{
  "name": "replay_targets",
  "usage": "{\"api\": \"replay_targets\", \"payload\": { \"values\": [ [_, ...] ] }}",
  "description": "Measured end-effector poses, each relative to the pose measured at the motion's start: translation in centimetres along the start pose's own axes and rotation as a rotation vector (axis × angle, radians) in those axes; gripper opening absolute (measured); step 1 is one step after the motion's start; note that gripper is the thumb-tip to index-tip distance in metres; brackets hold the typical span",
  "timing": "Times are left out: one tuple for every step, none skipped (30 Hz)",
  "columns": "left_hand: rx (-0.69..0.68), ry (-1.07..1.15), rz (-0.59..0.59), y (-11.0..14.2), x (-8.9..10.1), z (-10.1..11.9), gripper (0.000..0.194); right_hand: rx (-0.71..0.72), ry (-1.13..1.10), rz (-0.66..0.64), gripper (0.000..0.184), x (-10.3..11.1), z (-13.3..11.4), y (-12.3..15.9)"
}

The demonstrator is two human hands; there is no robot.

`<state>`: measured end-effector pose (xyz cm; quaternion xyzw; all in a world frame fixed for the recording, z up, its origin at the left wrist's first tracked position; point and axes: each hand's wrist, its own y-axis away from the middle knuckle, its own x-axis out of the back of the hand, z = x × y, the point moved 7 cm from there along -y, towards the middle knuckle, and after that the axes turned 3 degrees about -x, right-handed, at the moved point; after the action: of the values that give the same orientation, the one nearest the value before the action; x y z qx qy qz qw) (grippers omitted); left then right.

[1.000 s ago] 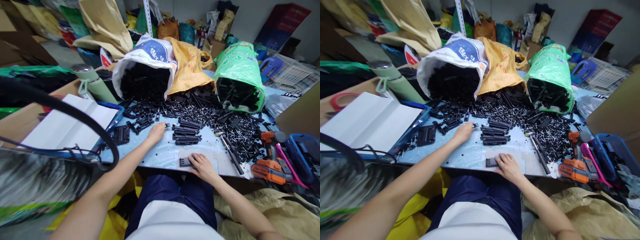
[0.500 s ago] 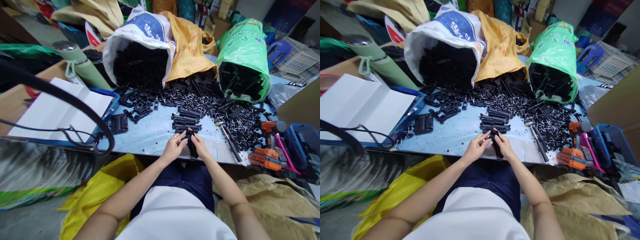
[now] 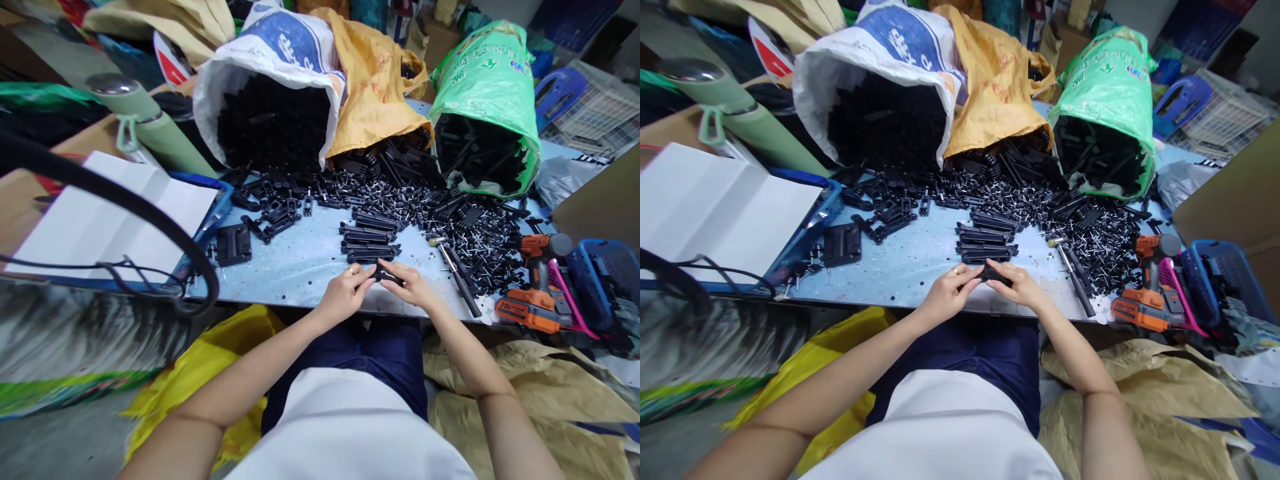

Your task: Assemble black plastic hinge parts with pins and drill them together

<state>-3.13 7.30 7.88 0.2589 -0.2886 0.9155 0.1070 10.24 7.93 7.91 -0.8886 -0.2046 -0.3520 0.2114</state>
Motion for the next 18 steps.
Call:
{"api": "replay_targets", "payload": {
  "values": [
    [0.000, 0.007, 0.077, 0.0, 0.1, 0.3, 0.031, -0.015, -0.018, 0.041, 0.048, -0.1, -0.3, -0.1],
    [0.003, 0.009, 0.164, 0.1, 0.3, 0.7, 0.031, -0.041, -0.043, 0.093, 0.047, -0.3, -0.5, -0.1],
    [0.007, 0.006, 0.254, 0.2, 0.4, 1.0, 0.031, -0.075, -0.069, 0.158, 0.047, -0.5, -0.8, -0.1],
    [0.010, -0.001, 0.338, 0.3, 0.6, 1.4, 0.032, -0.112, -0.093, 0.226, 0.047, -0.8, -1.0, 0.0],
    [0.007, -0.008, 0.406, 0.4, 0.8, 1.8, 0.032, -0.149, -0.113, 0.291, 0.047, -1.1, -1.3, 0.1],
    [-0.004, -0.011, 0.447, 0.4, 0.9, 2.0, 0.032, -0.178, -0.126, 0.351, 0.048, -1.4, -1.4, 0.2],
    [-0.023, -0.009, 0.457, 0.3, 1.1, 2.3, 0.032, -0.194, -0.137, 0.400, 0.048, -1.7, -1.6, 0.4],
    [-0.048, -0.002, 0.438, 0.1, 1.1, 2.4, 0.031, -0.195, -0.148, 0.433, 0.048, -1.9, -1.8, 0.6],
    [-0.074, 0.007, 0.399, -0.1, 1.2, 2.4, 0.030, -0.183, -0.161, 0.451, 0.049, -2.1, -1.9, 0.7],
    [-0.096, 0.018, 0.351, -0.3, 1.3, 2.4, 0.030, -0.168, -0.176, 0.462, 0.049, -2.3, -2.0, 0.9],
    [-0.109, 0.027, 0.305, -0.5, 1.4, 2.3, 0.030, -0.155, -0.193, 0.471, 0.049, -2.5, -1.9, 1.0],
    [-0.111, 0.034, 0.268, -0.6, 1.4, 2.1, 0.030, -0.149, -0.211, 0.477, 0.049, -2.6, -1.8, 1.2],
    [-0.103, 0.038, 0.238, -0.6, 1.4, 1.9, 0.030, -0.153, -0.225, 0.481, 0.049, -2.8, -1.6, 1.3],
    [-0.085, 0.040, 0.217, -0.5, 1.3, 1.6, 0.030, -0.170, -0.236, 0.482, 0.049, -3.0, -1.3, 1.4],
    [-0.056, 0.041, 0.203, -0.4, 1.1, 1.3, 0.030, -0.197, -0.243, 0.470, 0.049, -3.3, -0.9, 1.5],
    [-0.013, 0.042, 0.198, -0.2, 0.7, 0.9, 0.030, -0.227, -0.242, 0.440, 0.049, -3.6, -0.6, 1.5],
    [0.043, 0.046, 0.204, 0.2, 0.3, 0.4, 0.030, -0.257, -0.227, 0.391, 0.049, -3.9, -0.3, 1.4],
    [0.112, 0.060, 0.218, 0.6, -0.2, -0.3, 0.030, -0.287, -0.191, 0.327, 0.049, -4.1, 0.0, 1.3]
  ]
}}
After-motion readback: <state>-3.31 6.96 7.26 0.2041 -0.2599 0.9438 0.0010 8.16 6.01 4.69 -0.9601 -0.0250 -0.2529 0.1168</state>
